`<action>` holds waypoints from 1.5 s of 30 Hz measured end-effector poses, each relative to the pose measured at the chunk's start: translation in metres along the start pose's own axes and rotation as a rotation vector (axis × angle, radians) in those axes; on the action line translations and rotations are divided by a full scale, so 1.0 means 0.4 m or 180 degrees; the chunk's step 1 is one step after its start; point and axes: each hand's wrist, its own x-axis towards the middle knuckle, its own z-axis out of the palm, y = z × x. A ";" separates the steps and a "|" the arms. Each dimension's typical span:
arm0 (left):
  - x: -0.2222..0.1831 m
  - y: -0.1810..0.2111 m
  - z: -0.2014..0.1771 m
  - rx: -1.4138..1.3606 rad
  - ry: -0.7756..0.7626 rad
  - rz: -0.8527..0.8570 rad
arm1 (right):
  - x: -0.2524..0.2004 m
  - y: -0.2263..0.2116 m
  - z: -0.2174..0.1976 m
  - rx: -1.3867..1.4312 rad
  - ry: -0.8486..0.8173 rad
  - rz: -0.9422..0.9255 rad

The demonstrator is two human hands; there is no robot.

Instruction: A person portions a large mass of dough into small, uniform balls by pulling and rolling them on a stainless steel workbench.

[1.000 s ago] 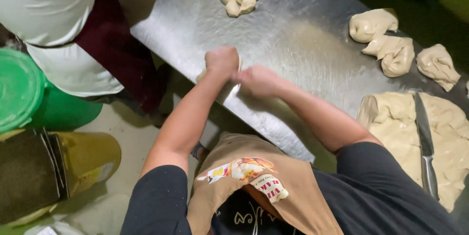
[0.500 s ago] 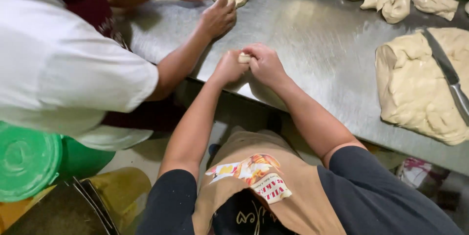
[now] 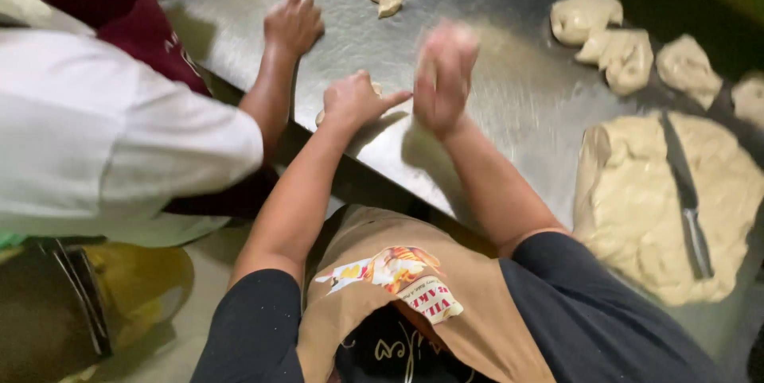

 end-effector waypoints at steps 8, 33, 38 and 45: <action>-0.006 -0.023 0.085 -0.1660 0.0357 0.0732 | -0.113 0.080 0.057 0.1166 -0.2899 0.2448; -0.027 -0.179 0.056 -0.1932 0.0174 0.2118 | -0.152 -0.082 0.125 0.0377 -0.2356 0.1729; 0.050 -0.175 0.130 -0.1134 0.0000 0.1254 | -0.117 -0.134 0.118 -0.0050 -0.1754 0.2430; 0.081 -0.103 0.117 0.0532 0.0331 0.0756 | 0.021 -0.145 0.094 -0.0821 -0.3974 0.1504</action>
